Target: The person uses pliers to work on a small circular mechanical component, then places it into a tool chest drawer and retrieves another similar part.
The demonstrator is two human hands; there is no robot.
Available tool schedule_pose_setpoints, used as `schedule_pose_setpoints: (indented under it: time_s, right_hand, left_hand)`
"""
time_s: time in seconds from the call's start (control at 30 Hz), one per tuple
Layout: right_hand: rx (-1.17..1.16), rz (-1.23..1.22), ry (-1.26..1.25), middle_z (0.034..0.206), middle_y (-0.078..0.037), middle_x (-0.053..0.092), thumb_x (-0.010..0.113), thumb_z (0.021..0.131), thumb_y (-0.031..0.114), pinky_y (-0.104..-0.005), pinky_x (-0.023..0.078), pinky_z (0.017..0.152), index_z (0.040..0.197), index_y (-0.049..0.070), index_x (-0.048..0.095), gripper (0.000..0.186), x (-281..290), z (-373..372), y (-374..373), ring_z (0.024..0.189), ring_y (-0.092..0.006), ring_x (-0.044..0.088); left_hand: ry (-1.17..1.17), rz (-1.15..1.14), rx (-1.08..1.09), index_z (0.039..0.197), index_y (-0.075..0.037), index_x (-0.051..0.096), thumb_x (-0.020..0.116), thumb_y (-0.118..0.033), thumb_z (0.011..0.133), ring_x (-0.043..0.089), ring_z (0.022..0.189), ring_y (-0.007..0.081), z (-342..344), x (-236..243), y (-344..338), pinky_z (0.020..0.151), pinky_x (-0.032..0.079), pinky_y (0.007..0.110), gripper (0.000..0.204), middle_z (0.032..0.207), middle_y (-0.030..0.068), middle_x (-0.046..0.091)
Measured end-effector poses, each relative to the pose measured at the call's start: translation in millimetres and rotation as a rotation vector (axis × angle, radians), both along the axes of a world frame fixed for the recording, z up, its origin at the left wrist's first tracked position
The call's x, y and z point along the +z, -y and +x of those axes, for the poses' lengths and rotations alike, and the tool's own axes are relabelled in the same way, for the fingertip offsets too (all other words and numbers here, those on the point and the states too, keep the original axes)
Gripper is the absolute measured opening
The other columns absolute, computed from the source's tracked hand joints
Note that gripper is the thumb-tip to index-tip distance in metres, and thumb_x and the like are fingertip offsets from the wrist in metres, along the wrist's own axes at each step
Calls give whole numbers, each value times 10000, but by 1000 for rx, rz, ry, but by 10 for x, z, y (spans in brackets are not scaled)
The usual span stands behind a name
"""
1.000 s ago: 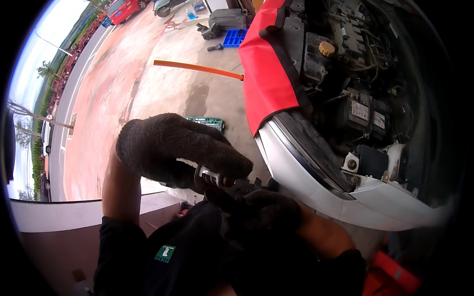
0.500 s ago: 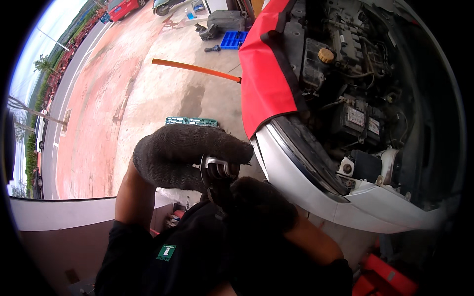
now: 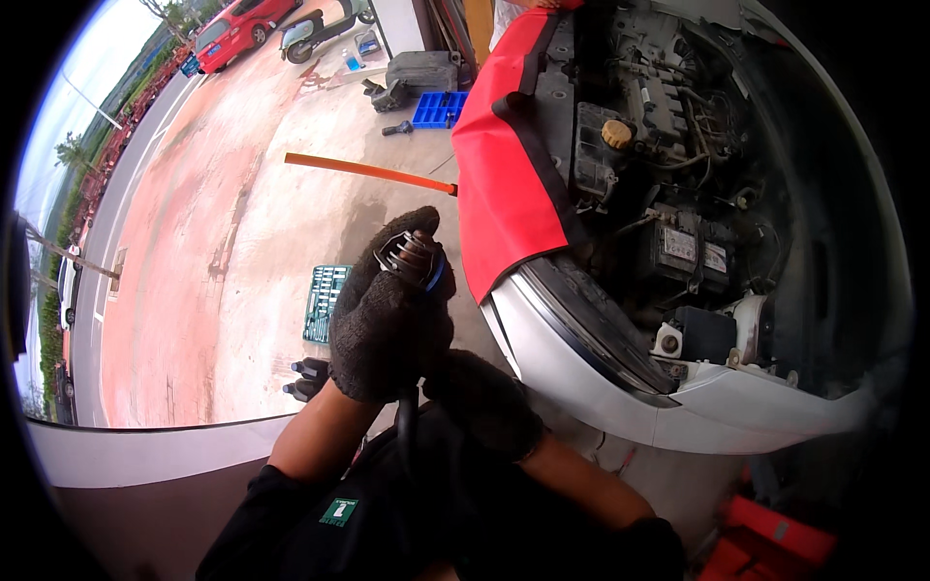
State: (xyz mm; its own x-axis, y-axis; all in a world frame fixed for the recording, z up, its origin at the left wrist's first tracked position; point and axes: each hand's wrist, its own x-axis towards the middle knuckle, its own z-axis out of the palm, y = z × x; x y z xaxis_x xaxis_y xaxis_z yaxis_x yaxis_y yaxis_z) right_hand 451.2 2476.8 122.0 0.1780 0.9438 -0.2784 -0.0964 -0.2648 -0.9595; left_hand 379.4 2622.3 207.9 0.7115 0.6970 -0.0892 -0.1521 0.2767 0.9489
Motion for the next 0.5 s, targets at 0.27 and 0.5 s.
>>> schedule_pose_setpoints:
  time_s: [0.27, 0.5]
  right_hand:
    - [-118, 424, 699, 1301, -220, 593, 688, 921, 194, -443, 521, 965, 1448, -17, 467, 609, 364, -229, -83, 1123, -365, 626]
    - [-227, 400, 777, 1204, -166, 653, 682, 877, 19, -403, 570, 865, 1360, 10, 584, 493, 612, 155, 242, 1036, -319, 671]
  left_hand:
    - [147, 254, 120, 1438, 25, 459, 637, -197, 1020, 633, 818, 165, -61, 29, 53, 686, 516, 271, 505, 967, 94, 644]
    - [78, 1351, 81, 1359, -5, 527, 798, 15, 725, 654, 944, 307, -291, 59, -478, 860, 500, 423, 690, 1023, 133, 666]
